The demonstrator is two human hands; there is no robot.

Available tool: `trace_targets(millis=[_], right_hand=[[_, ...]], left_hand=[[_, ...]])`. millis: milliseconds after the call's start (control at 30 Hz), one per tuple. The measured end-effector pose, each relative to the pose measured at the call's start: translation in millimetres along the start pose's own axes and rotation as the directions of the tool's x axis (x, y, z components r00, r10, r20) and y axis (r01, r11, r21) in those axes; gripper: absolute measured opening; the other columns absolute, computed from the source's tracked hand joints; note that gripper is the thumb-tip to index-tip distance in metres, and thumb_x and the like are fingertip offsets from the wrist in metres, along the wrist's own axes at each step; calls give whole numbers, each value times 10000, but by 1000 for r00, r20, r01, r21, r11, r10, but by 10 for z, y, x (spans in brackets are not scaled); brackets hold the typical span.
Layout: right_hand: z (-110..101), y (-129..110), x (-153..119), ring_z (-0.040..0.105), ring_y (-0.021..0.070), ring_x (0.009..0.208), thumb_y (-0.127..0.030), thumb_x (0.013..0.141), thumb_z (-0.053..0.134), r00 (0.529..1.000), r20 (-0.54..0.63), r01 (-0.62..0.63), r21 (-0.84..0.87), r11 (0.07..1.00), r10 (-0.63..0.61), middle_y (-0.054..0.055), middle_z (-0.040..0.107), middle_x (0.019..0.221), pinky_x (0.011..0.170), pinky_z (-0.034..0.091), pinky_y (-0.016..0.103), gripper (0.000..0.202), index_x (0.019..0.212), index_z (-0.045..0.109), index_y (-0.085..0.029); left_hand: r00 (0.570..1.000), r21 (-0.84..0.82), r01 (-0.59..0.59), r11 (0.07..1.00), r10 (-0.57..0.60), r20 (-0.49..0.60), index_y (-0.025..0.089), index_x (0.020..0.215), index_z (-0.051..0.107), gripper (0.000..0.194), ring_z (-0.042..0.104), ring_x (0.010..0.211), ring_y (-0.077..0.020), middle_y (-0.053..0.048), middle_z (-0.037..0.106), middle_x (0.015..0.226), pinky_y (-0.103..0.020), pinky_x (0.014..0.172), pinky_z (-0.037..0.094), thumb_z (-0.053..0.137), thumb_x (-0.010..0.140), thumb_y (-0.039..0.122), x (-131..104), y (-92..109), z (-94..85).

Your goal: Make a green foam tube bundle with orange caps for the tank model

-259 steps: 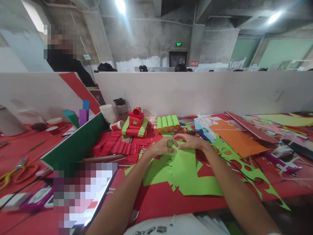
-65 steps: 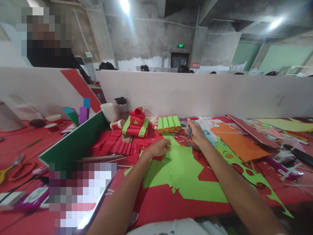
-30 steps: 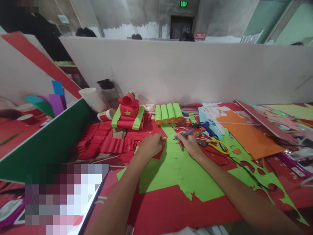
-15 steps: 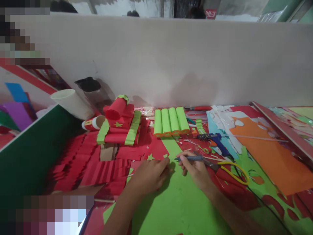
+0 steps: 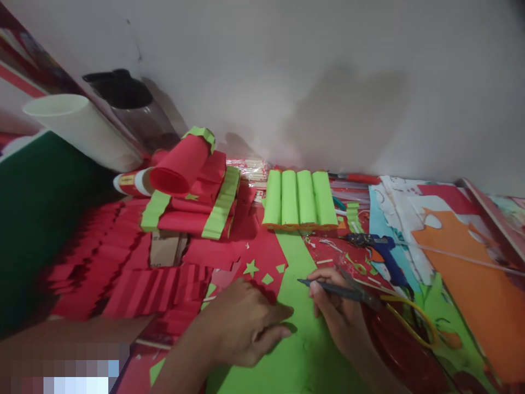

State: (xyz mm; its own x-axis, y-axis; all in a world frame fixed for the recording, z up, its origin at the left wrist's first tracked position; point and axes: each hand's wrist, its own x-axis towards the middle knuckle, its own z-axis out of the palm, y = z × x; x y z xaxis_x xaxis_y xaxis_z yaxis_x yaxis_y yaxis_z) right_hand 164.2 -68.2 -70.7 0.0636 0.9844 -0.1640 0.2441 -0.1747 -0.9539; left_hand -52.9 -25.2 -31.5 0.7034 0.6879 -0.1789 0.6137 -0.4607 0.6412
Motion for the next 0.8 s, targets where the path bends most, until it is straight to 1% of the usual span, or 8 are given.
trace_targets(millis=[33,100,167,233,400,533,700,800], right_hand=[[-7,-3,-4,503,163,491,-457,882,585,1000,1,13,-20,1000,-13,-11,531,601,437,399,274,197,947,629,-276],[-24,-16,-7,501,169,495,-437,880,594,999,5,45,-75,996,-44,-7,531,594,436,388,277,172,922,642,-277],[-40,-34,-5,537,179,522,-421,872,610,997,13,74,-122,990,-73,9,580,636,449,397,282,162,914,661,-273],[-52,-55,-2,558,176,536,-399,864,625,995,25,102,-157,982,-99,13,617,666,468,414,281,146,911,676,-270],[-48,-97,-21,623,184,595,-335,847,650,984,46,177,-234,956,-171,12,686,719,548,461,288,105,912,697,-268],[-21,-108,-47,656,195,623,-325,839,658,984,64,176,-253,951,-165,8,701,704,599,490,297,101,900,705,-260],[-19,-98,-43,655,186,616,-338,846,655,987,66,160,-268,950,-148,6,694,695,591,494,286,118,906,697,-247],[-33,-99,-40,626,169,596,-343,859,638,984,75,175,-282,943,-160,5,677,699,566,471,272,121,872,681,-231]], left_hand=[[999,-32,-20,999,21,38,305,877,739,418,636,647,-227,-74,671,627,-321,632,421,454,869,610,-14,4,-1],[998,-89,-17,996,22,56,316,930,744,404,648,675,-233,-74,692,669,-324,652,422,465,869,601,-43,9,-5],[998,-131,8,991,0,56,325,973,749,387,651,676,-235,-64,700,676,-319,655,419,497,856,594,-73,6,-13],[997,-154,37,987,-25,79,333,1041,746,373,651,668,-233,-49,701,664,-313,646,413,519,855,564,-103,0,-23],[990,-108,64,992,-49,134,362,1198,687,397,656,677,-234,-31,717,702,-299,637,399,536,864,514,-169,9,-36],[989,-50,78,996,-71,132,351,1313,603,498,657,683,-240,-34,710,710,-286,605,384,560,845,514,-212,21,-24],[986,21,114,993,-116,120,378,1370,538,554,667,738,-267,-51,735,799,-285,596,385,564,838,529,-240,15,-49],[977,15,140,990,-140,162,351,1392,520,565,666,727,-262,-63,737,803,-288,610,404,534,856,528,-243,43,-99]])
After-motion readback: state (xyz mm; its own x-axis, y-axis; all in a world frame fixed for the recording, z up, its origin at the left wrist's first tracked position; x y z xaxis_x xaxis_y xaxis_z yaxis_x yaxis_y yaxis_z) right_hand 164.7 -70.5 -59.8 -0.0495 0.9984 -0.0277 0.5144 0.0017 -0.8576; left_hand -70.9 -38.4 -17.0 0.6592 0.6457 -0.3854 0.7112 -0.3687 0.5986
